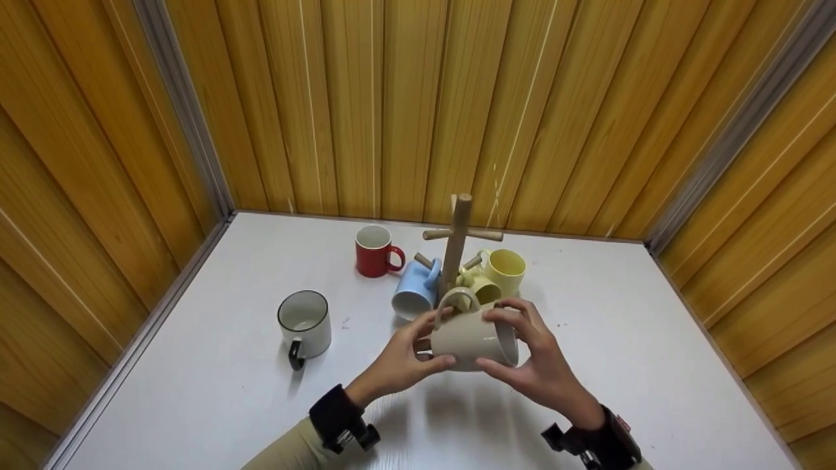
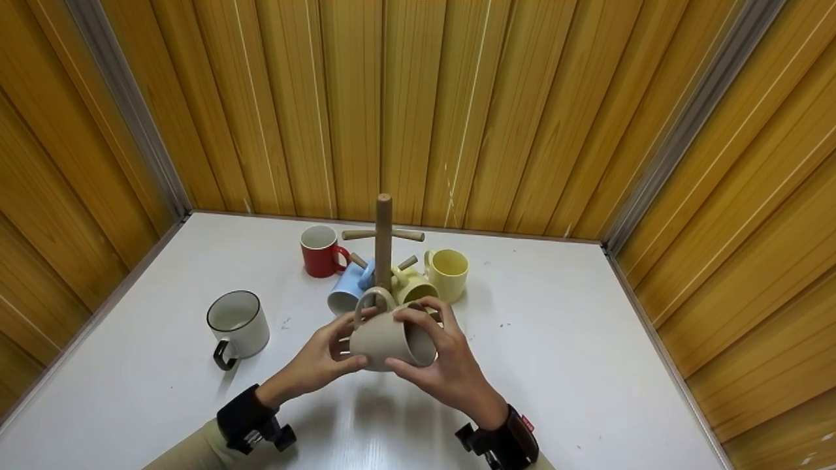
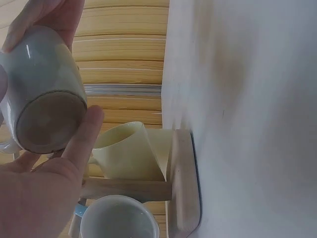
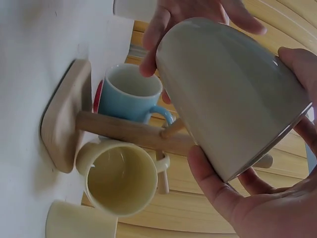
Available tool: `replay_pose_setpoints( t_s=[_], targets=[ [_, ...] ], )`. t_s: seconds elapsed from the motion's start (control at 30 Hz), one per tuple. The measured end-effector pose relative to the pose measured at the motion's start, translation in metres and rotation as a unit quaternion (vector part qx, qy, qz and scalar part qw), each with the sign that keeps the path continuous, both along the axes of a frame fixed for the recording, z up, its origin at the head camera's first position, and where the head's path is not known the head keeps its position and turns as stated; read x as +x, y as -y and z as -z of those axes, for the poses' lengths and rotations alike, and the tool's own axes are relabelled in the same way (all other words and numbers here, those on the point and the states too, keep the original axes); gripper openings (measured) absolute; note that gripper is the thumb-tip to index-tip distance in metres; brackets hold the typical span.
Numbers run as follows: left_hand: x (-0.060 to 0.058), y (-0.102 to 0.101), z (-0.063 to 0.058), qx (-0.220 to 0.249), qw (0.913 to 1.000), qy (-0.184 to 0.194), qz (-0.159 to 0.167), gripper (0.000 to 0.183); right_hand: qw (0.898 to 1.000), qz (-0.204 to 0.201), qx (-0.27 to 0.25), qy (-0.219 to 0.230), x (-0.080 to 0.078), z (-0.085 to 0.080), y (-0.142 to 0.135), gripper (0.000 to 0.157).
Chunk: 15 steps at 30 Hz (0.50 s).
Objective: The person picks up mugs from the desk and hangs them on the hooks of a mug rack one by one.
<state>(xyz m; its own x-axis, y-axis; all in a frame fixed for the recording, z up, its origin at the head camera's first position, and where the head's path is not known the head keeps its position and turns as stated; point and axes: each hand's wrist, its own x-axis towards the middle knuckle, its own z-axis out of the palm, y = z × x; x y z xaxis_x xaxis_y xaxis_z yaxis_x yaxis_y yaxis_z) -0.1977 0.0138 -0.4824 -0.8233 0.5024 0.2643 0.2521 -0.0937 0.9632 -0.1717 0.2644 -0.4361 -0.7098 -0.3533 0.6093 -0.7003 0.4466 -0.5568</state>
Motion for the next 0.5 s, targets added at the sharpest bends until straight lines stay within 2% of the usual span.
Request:
replay_pose_setpoints(
  t_s=[0.3,0.5],
  targets=[
    [-0.0015,0.0056,0.0039,0.019,0.9991,0.038,0.002,0.068,0.999,-0.02,-0.016,0.021,-0.0019,0.0072,0.0069,0.07],
    [-0.0007,0.0084,0.0071,0.028,0.9987,0.034,-0.026,0.066,0.999,-0.027,-0.008,0.021,-0.0068,0.0109,0.0084,0.072]
  ],
)
